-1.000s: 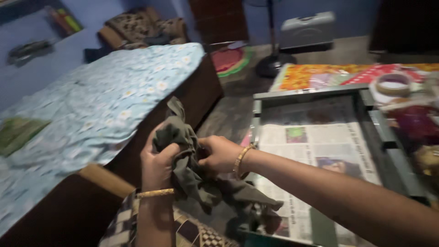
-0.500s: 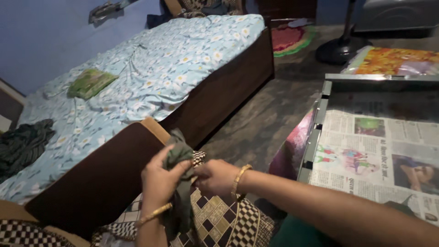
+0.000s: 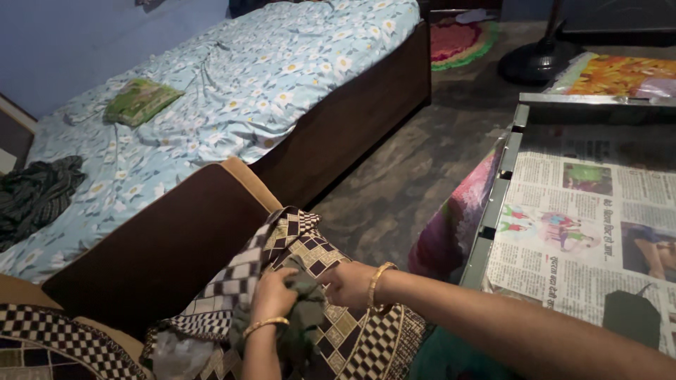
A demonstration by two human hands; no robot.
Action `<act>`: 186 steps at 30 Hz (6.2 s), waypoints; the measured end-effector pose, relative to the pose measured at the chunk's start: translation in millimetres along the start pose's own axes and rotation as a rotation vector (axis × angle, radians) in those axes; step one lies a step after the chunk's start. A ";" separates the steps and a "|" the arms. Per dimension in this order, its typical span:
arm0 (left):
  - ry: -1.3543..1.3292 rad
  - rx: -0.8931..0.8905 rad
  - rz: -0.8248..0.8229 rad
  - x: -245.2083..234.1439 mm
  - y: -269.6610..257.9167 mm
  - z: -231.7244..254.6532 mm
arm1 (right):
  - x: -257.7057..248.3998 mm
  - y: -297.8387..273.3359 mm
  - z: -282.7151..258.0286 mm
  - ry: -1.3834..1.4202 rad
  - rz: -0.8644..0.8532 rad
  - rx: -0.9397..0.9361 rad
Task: The person wipes a metal frame with a cloth and then proceeds to clean several gold-colored bangles using the same cloth. The person handles the bangles one by one, rubbing them with the cloth to remove dirt or tarnish.
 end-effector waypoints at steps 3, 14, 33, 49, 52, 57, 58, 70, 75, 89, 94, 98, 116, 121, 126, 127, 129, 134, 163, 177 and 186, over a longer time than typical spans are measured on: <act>0.003 0.016 0.033 -5.5 -1.0 16.0 | 0.2 0.5 0.4 -0.020 0.011 -0.051; -0.297 0.423 0.092 -15.0 -9.0 202.0 | -111.9 -59.8 22.4 0.038 0.574 -0.135; -0.471 0.914 -0.136 72.6 -103.4 517.8 | -270.8 -280.0 163.4 -0.038 1.195 0.277; -0.542 0.991 -0.406 203.6 -111.8 561.8 | -266.8 -333.1 239.5 -0.221 1.144 0.459; -0.510 0.929 -0.524 214.8 -112.3 557.3 | -272.3 -351.5 232.5 -0.227 1.141 0.432; -0.453 0.918 -0.608 240.6 -114.1 551.6 | -284.9 -386.3 220.2 -0.242 1.204 0.594; -0.451 0.925 -0.612 245.7 -114.7 551.2 | -288.1 -395.4 219.9 -0.274 1.208 0.615; -0.463 1.073 -0.576 237.9 -126.3 563.1 | -275.4 -492.9 251.8 -0.444 0.906 0.888; -0.571 1.106 -0.606 209.5 -144.5 583.7 | -263.4 -506.4 240.4 -0.469 0.812 0.967; -0.667 1.335 -0.549 147.4 -217.2 615.4 | -213.1 -537.9 248.4 -0.528 0.625 0.994; -0.631 1.407 -0.544 143.8 -255.2 620.8 | -199.5 -540.1 256.9 -0.509 0.739 1.090; -0.573 1.577 -0.538 152.6 -283.7 626.3 | -194.0 -543.3 280.0 -0.464 0.796 1.104; -0.815 1.660 -0.161 198.3 -315.3 641.8 | -241.8 -558.4 208.3 -0.464 1.357 0.864; -0.793 1.603 -0.083 210.4 -311.6 653.7 | -250.3 -550.4 184.0 -0.631 1.417 0.658; -0.898 1.524 0.003 210.5 -305.4 662.5 | -256.1 -555.8 162.0 -0.725 1.386 0.610; -0.888 1.505 -0.009 209.9 -304.7 662.9 | -257.6 -557.0 157.5 -0.730 1.390 0.592; -0.859 1.463 -0.034 209.0 -303.7 664.7 | -261.0 -557.9 149.9 -0.775 1.373 0.680; -0.816 1.331 -0.107 209.7 -299.5 673.3 | -270.8 -564.3 124.1 -0.825 1.414 0.591; -0.544 1.263 -0.223 201.0 -306.1 659.5 | -300.1 -607.5 17.0 -0.996 1.730 0.201; -0.300 1.375 -0.111 219.8 -317.3 655.4 | -327.2 -671.7 82.1 -0.573 2.000 0.117; -0.104 1.509 -0.025 231.8 -323.3 646.0 | -334.5 -660.8 95.8 -0.496 2.063 0.048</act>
Point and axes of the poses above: each hand's wrist, its own y-axis towards the middle knuckle, its own x-axis out of the palm, z = x × y, the point moved 1 cm from there along y, towards the middle knuckle, and after that the axes turned 12 degrees about z, right-handed, at the moved point
